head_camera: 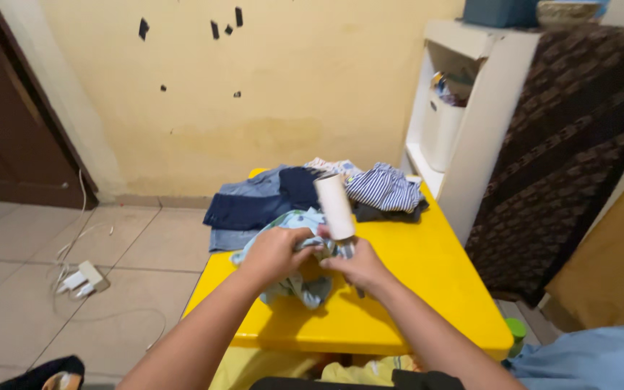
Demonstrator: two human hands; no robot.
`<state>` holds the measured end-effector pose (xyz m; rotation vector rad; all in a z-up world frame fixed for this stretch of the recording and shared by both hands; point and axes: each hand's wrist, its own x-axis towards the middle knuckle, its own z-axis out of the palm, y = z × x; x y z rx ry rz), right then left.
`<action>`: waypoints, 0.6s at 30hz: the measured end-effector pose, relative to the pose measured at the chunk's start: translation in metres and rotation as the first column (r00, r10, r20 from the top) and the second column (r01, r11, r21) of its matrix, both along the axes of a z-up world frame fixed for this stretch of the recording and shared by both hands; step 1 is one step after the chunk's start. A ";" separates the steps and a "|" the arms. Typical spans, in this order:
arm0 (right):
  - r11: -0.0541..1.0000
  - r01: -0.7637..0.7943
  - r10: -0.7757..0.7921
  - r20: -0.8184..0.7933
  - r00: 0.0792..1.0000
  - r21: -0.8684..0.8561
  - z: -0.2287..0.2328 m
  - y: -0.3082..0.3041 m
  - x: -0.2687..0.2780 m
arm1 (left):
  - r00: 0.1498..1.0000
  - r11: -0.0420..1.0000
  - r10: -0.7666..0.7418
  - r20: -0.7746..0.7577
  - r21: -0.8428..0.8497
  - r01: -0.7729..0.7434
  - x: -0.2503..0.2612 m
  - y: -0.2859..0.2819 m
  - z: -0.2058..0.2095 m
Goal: The person uses a lint roller to clean several pieces of children's clothing laid out on a yellow table. They roll the lint roller over a striped shirt, a light blue dinosaur-patterned shirt, and a pair of denim shorts, folding each item after cleaning.
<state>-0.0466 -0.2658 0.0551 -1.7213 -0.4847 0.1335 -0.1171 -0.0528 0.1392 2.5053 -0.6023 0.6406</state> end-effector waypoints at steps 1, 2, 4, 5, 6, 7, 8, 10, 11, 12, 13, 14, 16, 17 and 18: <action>0.997 0.062 -0.061 0.022 0.998 -0.050 0.006 0.001 -0.002 | 0.996 1.000 0.002 -0.091 -0.024 -0.004 0.001 -0.006 0.007; 0.987 0.125 -0.121 0.043 0.992 -0.098 0.012 0.002 -0.007 | 0.983 0.999 0.002 -0.184 -0.046 -0.010 0.001 -0.010 0.013; 0.939 0.291 -0.270 0.130 0.954 -0.185 0.025 -0.002 -0.009 | 0.970 1.000 -0.014 -0.242 -0.017 0.010 0.002 -0.015 0.025; 0.894 0.392 -0.353 0.198 0.915 -0.219 0.031 -0.008 -0.009 | 0.978 0.999 -0.029 -0.208 0.035 0.037 0.002 -0.012 0.030; 0.837 0.488 -0.426 0.263 0.865 -0.248 0.035 -0.013 -0.012 | 0.983 0.995 -0.045 -0.179 0.085 0.061 0.000 -0.009 0.034; 0.800 0.524 -0.438 0.310 0.843 -0.292 0.039 -0.019 -0.013 | 0.990 0.990 -0.018 -0.139 0.135 0.037 -0.001 -0.006 0.037; 0.759 0.558 -0.446 0.356 0.821 -0.336 0.043 -0.026 -0.015 | 0.995 0.983 0.006 -0.100 0.182 0.012 -0.001 -0.003 0.040; 0.727 0.606 -0.441 0.456 0.773 -0.323 0.049 -0.037 -0.020 | 0.998 0.966 0.066 -0.021 0.252 -0.059 0.002 0.003 0.045; 0.740 0.616 -0.434 0.509 0.743 -0.269 0.052 -0.043 -0.023 | 0.995 0.956 0.103 0.018 0.273 -0.104 0.005 0.006 0.047; 0.753 0.622 -0.427 0.560 0.710 -0.214 0.056 -0.047 -0.025 | 0.989 0.944 0.139 0.058 0.293 -0.150 0.007 0.010 0.048; 0.763 0.606 -0.478 0.433 0.764 -0.226 0.061 -0.051 -0.027 | 0.976 0.941 0.179 0.123 0.268 -0.206 0.008 0.014 0.048; 0.774 0.589 -0.519 0.298 0.801 -0.234 0.067 -0.054 -0.028 | 0.958 0.936 0.219 0.188 0.238 -0.260 0.011 0.018 0.049; 0.773 0.593 -0.549 0.231 0.803 -0.226 0.081 -0.059 -0.030 | 0.936 0.940 0.266 0.228 0.156 -0.305 0.018 0.026 0.048; 0.759 0.615 -0.546 0.305 0.780 -0.214 0.091 -0.062 -0.031 | 0.940 0.949 0.272 0.206 0.106 -0.297 0.022 0.029 0.046; 0.747 0.634 -0.539 0.376 0.754 -0.200 0.099 -0.063 -0.033 | 0.943 0.955 0.277 0.182 0.056 -0.291 0.026 0.034 0.044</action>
